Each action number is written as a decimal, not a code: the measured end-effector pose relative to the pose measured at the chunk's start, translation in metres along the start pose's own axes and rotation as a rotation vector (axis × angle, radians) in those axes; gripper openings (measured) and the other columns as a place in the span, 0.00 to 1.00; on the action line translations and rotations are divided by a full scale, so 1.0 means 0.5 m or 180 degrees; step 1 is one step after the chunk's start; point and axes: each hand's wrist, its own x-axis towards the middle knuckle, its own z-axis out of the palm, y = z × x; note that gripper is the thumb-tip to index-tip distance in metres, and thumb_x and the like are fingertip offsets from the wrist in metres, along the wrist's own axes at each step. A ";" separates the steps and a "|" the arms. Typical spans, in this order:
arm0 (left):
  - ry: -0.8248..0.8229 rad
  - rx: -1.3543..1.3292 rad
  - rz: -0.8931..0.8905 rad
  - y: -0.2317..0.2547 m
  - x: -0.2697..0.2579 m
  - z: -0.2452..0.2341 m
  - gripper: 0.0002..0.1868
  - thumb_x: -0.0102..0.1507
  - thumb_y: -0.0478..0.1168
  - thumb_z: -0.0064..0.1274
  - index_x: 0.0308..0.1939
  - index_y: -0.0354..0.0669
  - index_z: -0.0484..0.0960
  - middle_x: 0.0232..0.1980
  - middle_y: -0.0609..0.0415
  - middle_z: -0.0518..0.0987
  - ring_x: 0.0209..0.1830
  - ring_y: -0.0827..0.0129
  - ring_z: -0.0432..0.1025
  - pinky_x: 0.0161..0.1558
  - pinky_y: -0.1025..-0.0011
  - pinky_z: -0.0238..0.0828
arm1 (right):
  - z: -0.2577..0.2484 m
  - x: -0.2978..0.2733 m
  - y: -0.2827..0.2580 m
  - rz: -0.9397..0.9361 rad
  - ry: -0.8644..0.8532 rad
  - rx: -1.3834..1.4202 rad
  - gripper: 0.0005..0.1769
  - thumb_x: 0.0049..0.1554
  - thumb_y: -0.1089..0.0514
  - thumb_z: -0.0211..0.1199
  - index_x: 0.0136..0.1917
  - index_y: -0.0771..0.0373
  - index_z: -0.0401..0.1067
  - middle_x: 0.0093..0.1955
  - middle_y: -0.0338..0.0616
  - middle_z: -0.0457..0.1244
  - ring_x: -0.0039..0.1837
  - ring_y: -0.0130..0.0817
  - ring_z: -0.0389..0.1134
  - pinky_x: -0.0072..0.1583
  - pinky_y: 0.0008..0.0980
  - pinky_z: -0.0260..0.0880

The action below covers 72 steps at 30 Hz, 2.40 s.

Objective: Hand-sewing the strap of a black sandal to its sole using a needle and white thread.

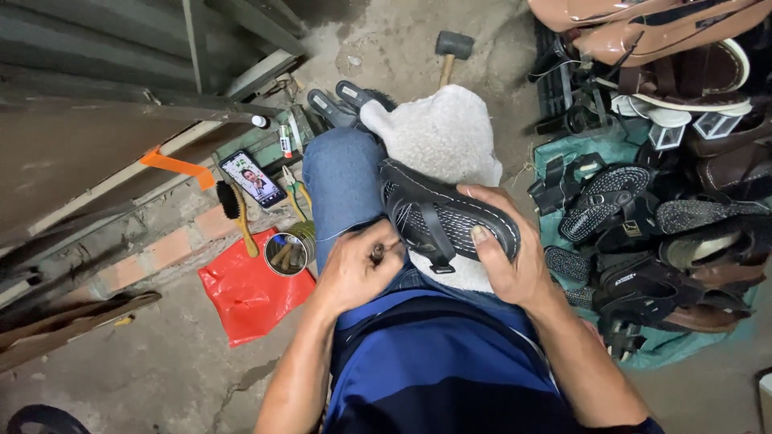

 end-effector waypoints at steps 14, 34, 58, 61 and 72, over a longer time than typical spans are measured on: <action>0.0909 0.1465 -0.0648 0.018 -0.031 0.024 0.13 0.62 0.48 0.58 0.24 0.52 0.79 0.21 0.53 0.78 0.25 0.50 0.77 0.26 0.57 0.70 | -0.003 -0.012 -0.006 0.0033 0.0009 -0.0257 0.25 0.59 0.56 0.55 0.66 0.70 0.69 0.62 0.61 0.66 0.63 0.56 0.70 0.62 0.50 0.67; 0.1010 0.0069 -0.0481 -0.003 -0.009 0.022 0.02 0.58 0.38 0.65 0.34 0.48 0.86 0.31 0.51 0.81 0.34 0.52 0.79 0.34 0.64 0.74 | -0.007 -0.020 0.006 0.0207 0.0003 -0.0302 0.26 0.59 0.55 0.55 0.68 0.67 0.68 0.62 0.57 0.67 0.60 0.49 0.70 0.60 0.47 0.68; 0.0923 0.1036 -0.0788 0.016 0.003 0.044 0.06 0.60 0.41 0.61 0.38 0.45 0.88 0.37 0.49 0.84 0.39 0.43 0.80 0.37 0.49 0.77 | -0.007 -0.018 0.006 0.0166 -0.0063 -0.0442 0.26 0.58 0.55 0.57 0.68 0.67 0.68 0.63 0.58 0.66 0.63 0.55 0.69 0.62 0.49 0.67; 0.0927 0.0861 -0.0727 0.004 0.001 0.041 0.03 0.60 0.40 0.61 0.35 0.46 0.88 0.33 0.51 0.84 0.36 0.44 0.79 0.35 0.54 0.77 | -0.010 -0.018 0.004 0.0173 -0.0073 -0.0437 0.26 0.59 0.55 0.56 0.68 0.66 0.68 0.64 0.58 0.66 0.64 0.56 0.69 0.62 0.49 0.67; 0.0775 0.0299 -0.0565 0.004 0.005 0.021 0.03 0.58 0.37 0.58 0.29 0.45 0.82 0.32 0.47 0.79 0.31 0.44 0.77 0.30 0.57 0.73 | -0.015 -0.017 0.006 0.0223 -0.0142 -0.0433 0.27 0.59 0.55 0.56 0.69 0.66 0.67 0.65 0.58 0.66 0.63 0.55 0.70 0.62 0.49 0.67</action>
